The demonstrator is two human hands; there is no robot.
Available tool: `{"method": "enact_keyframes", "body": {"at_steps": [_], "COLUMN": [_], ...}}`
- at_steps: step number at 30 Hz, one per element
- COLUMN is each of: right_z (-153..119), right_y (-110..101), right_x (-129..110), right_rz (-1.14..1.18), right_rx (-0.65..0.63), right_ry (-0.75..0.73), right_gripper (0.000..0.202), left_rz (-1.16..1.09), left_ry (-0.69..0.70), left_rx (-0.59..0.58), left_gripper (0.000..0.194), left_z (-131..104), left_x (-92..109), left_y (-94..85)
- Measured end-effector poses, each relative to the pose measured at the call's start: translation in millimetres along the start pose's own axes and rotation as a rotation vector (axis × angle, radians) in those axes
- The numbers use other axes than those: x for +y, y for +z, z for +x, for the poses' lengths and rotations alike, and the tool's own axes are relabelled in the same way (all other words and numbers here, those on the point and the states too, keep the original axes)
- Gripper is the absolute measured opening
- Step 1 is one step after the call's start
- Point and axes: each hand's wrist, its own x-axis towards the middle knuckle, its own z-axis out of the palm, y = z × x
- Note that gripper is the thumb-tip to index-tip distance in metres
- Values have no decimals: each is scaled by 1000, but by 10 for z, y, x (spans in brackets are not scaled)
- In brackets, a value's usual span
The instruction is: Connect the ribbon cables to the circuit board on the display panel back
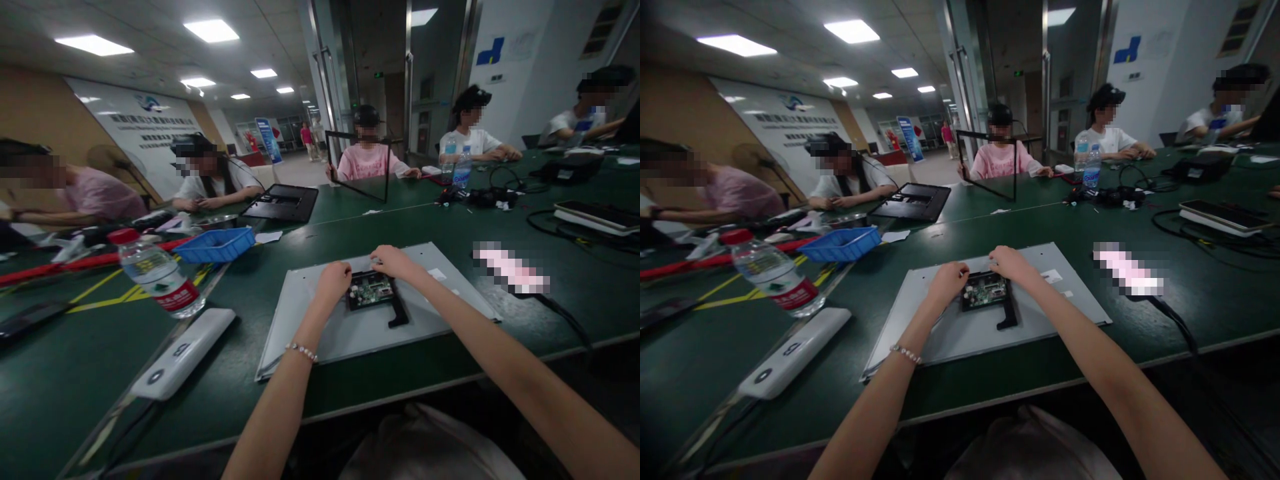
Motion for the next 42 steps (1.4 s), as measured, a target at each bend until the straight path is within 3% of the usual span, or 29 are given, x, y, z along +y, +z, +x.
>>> {"method": "enact_keyframes", "body": {"at_steps": [3, 10, 15, 19, 23, 29, 42], "right_z": [74, 208, 210, 289, 389, 378, 296], "right_y": [65, 173, 123, 50, 107, 256, 253], "right_x": [46, 51, 39, -4, -85, -166, -183], "right_rz": [96, 173, 228, 411, 558, 480, 459], "right_rx": [-23, -23, 0, 37, -73, -52, -4], "right_ry": [57, 89, 54, -34, -69, -78, -109], "right_gripper": [31, 16, 17, 17, 20, 24, 18], "left_rz": [7, 24, 29, 18, 13, -5, -18], "left_ry": [8, -4, -6, 2, 6, -19, -34], "left_rx": [3, -1, -7, -9, -12, -3, -9], "left_gripper": [24, 24, 25, 25, 25, 25, 25], "left_z": [-3, -12, -18, -18, -27, -39, -47], "left_x": [10, 27, 28, 31, 34, 42, 58], "left_y": [-2, 13, 5, -11, -18, -9, -50]}}
